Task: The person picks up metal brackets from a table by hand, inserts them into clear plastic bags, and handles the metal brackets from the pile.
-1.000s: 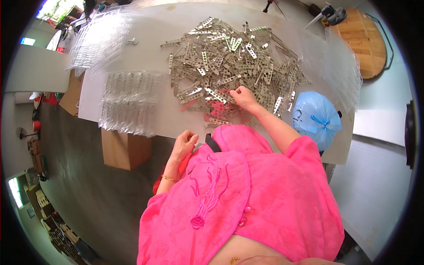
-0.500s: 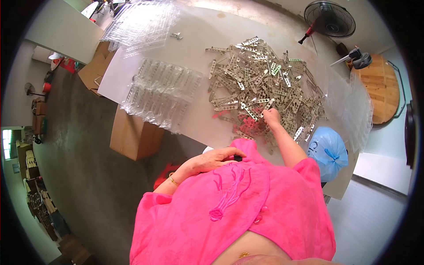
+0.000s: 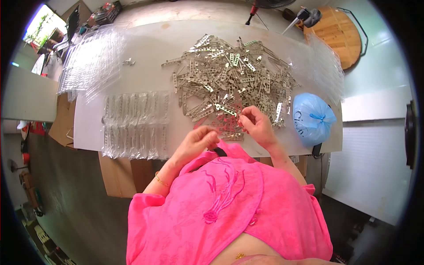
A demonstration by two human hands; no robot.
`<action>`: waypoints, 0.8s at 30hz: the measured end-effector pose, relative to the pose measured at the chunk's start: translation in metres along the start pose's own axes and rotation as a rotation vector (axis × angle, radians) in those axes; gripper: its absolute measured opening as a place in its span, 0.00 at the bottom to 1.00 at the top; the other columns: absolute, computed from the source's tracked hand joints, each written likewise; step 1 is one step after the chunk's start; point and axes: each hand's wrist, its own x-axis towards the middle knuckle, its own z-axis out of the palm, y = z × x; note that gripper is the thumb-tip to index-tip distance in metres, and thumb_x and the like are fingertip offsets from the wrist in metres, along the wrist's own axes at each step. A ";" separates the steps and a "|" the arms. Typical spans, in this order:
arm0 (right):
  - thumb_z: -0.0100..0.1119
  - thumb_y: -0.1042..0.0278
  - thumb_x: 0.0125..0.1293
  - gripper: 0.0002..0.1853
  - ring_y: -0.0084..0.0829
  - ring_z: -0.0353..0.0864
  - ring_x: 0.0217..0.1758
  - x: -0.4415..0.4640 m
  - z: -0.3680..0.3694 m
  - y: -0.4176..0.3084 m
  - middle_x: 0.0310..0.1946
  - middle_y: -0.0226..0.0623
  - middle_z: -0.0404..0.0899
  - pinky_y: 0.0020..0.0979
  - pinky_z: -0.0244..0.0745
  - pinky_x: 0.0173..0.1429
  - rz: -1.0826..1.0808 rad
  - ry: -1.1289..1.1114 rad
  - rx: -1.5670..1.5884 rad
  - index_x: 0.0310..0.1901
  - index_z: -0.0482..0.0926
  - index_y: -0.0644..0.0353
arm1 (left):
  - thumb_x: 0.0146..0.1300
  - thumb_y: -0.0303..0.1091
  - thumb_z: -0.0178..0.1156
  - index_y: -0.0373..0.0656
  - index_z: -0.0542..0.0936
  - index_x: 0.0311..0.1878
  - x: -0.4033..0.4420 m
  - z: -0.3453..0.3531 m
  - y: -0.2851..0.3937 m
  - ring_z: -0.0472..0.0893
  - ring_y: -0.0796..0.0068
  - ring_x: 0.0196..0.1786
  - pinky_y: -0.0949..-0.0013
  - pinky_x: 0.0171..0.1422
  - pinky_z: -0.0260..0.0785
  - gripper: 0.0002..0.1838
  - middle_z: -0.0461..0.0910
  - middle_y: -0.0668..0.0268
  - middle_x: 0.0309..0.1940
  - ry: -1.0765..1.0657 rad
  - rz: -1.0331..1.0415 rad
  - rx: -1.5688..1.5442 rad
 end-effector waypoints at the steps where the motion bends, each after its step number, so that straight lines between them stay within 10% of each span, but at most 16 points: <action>1: 0.57 0.73 0.69 0.03 0.22 0.81 0.30 -0.008 0.002 -0.015 0.33 0.33 0.82 0.25 0.76 0.31 0.003 0.014 0.001 0.41 0.74 0.59 | 0.76 0.43 0.51 0.35 0.74 0.59 0.006 -0.005 0.002 0.83 0.69 0.42 0.67 0.50 0.76 0.21 0.83 0.60 0.42 0.017 0.078 -0.205; 4: 0.65 0.76 0.58 0.09 0.39 0.82 0.35 -0.020 0.003 -0.036 0.35 0.37 0.81 0.33 0.79 0.38 -0.703 0.102 -0.652 0.41 0.80 0.59 | 0.78 0.50 0.44 0.34 0.69 0.62 0.017 -0.008 0.033 0.84 0.65 0.40 0.64 0.46 0.78 0.26 0.82 0.54 0.41 -0.165 -0.037 -0.510; 10: 0.67 0.77 0.52 0.17 0.39 0.82 0.42 -0.031 -0.012 -0.047 0.44 0.36 0.80 0.36 0.79 0.42 -0.862 0.033 -0.836 0.46 0.81 0.58 | 0.76 0.48 0.48 0.34 0.71 0.60 0.027 0.006 0.036 0.84 0.64 0.40 0.64 0.44 0.79 0.25 0.82 0.52 0.41 -0.373 -0.125 -0.530; 17: 0.66 0.78 0.56 0.16 0.34 0.82 0.40 -0.045 -0.040 -0.090 0.41 0.36 0.80 0.33 0.78 0.42 -0.735 0.143 -0.576 0.47 0.81 0.59 | 0.72 0.35 0.57 0.38 0.73 0.57 0.032 0.050 0.031 0.84 0.69 0.43 0.69 0.48 0.76 0.15 0.83 0.57 0.43 -0.117 -0.036 -0.627; 19: 0.66 0.75 0.58 0.13 0.33 0.83 0.35 -0.064 -0.067 -0.126 0.34 0.36 0.81 0.31 0.78 0.39 -0.504 -0.088 -0.304 0.46 0.83 0.60 | 0.72 0.34 0.57 0.39 0.73 0.56 0.037 0.060 0.028 0.84 0.67 0.45 0.67 0.49 0.76 0.13 0.83 0.57 0.43 -0.032 0.011 -0.591; 24: 0.64 0.74 0.61 0.10 0.32 0.80 0.26 -0.085 -0.107 -0.179 0.30 0.37 0.81 0.28 0.73 0.27 -0.777 -0.765 0.182 0.44 0.85 0.63 | 0.71 0.29 0.57 0.43 0.75 0.54 0.055 0.090 0.023 0.85 0.64 0.44 0.62 0.50 0.78 0.11 0.84 0.56 0.42 0.034 0.017 -0.672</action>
